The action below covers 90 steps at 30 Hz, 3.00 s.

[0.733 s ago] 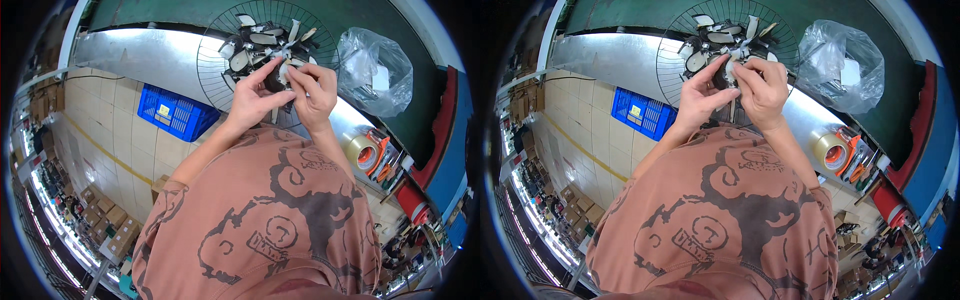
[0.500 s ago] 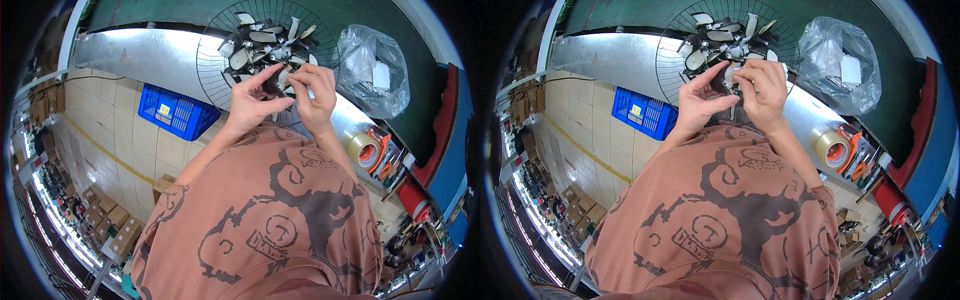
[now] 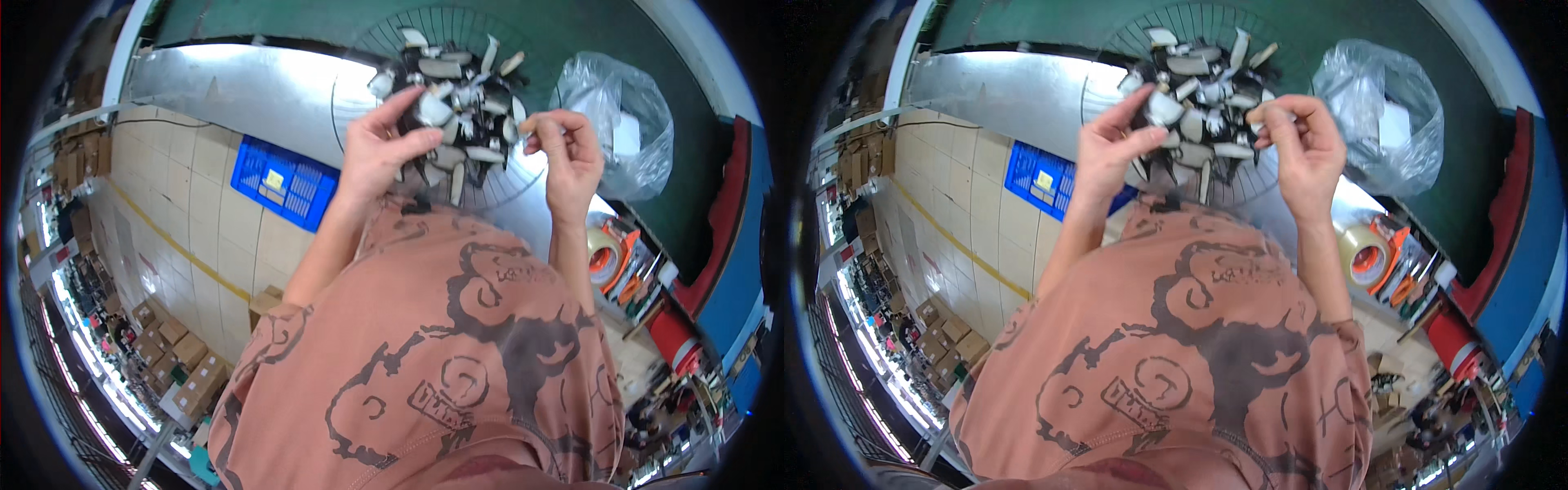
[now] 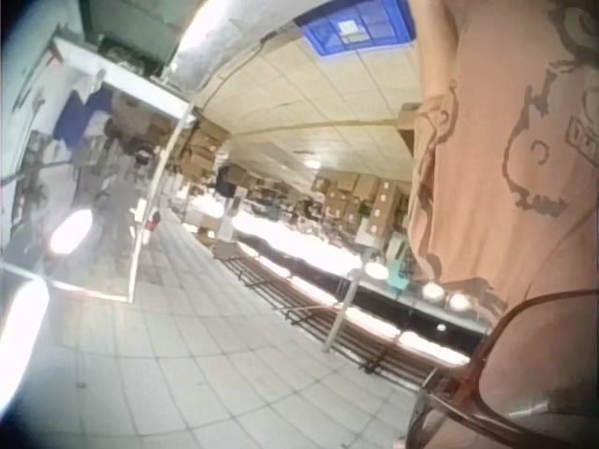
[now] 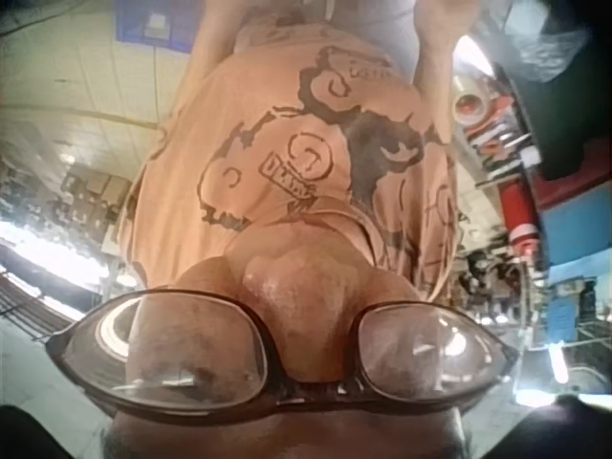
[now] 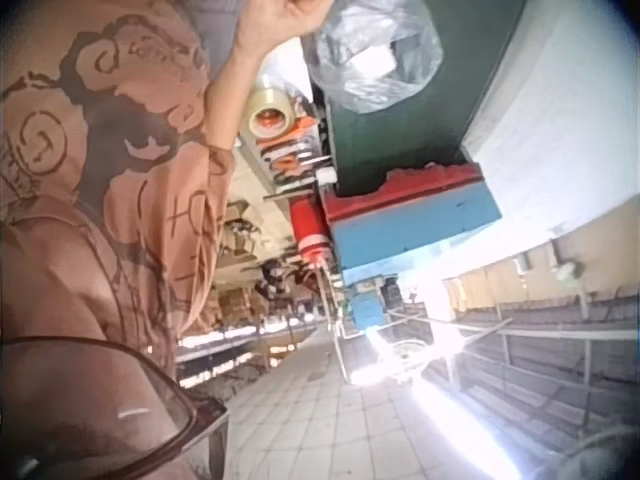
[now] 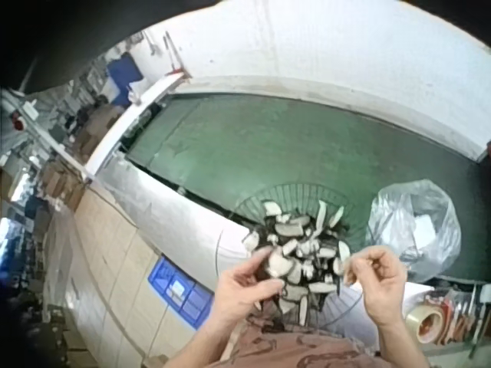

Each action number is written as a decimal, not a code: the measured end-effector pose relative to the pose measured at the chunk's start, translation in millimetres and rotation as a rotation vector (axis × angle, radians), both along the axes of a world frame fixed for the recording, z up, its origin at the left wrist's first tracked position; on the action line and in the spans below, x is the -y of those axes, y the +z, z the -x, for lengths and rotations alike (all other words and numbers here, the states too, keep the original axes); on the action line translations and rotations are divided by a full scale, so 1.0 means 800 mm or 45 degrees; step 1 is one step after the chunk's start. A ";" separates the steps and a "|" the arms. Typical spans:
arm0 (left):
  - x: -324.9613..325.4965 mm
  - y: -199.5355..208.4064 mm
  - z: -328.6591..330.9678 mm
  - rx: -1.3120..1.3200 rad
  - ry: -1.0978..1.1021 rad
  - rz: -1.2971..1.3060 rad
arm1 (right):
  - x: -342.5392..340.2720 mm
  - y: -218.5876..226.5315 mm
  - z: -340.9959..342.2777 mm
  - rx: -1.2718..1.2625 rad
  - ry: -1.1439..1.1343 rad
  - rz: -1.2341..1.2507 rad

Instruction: Picking up and inspecting small shoe components from a basket at a workstation.

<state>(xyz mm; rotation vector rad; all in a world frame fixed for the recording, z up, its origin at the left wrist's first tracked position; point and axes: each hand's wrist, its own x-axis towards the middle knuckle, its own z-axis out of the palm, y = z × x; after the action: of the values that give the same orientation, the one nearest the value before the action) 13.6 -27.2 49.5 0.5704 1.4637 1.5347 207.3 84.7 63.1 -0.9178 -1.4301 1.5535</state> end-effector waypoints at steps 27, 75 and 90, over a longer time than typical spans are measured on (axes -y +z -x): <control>0.014 -0.044 0.019 1.125 -0.067 0.053 | -0.086 -0.093 -0.016 1.583 0.462 -1.266; 0.028 -0.027 0.004 0.660 -0.319 0.087 | 0.008 0.007 0.024 0.399 0.400 -0.704; 0.024 -0.018 -0.014 0.370 -0.273 0.246 | 0.047 -0.017 0.041 0.647 0.475 -0.998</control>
<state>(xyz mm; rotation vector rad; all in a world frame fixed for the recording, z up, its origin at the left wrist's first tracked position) 24.8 -46.3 35.0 0.3592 1.2659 1.2350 174.4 47.1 49.2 -0.5859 -2.4361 0.8492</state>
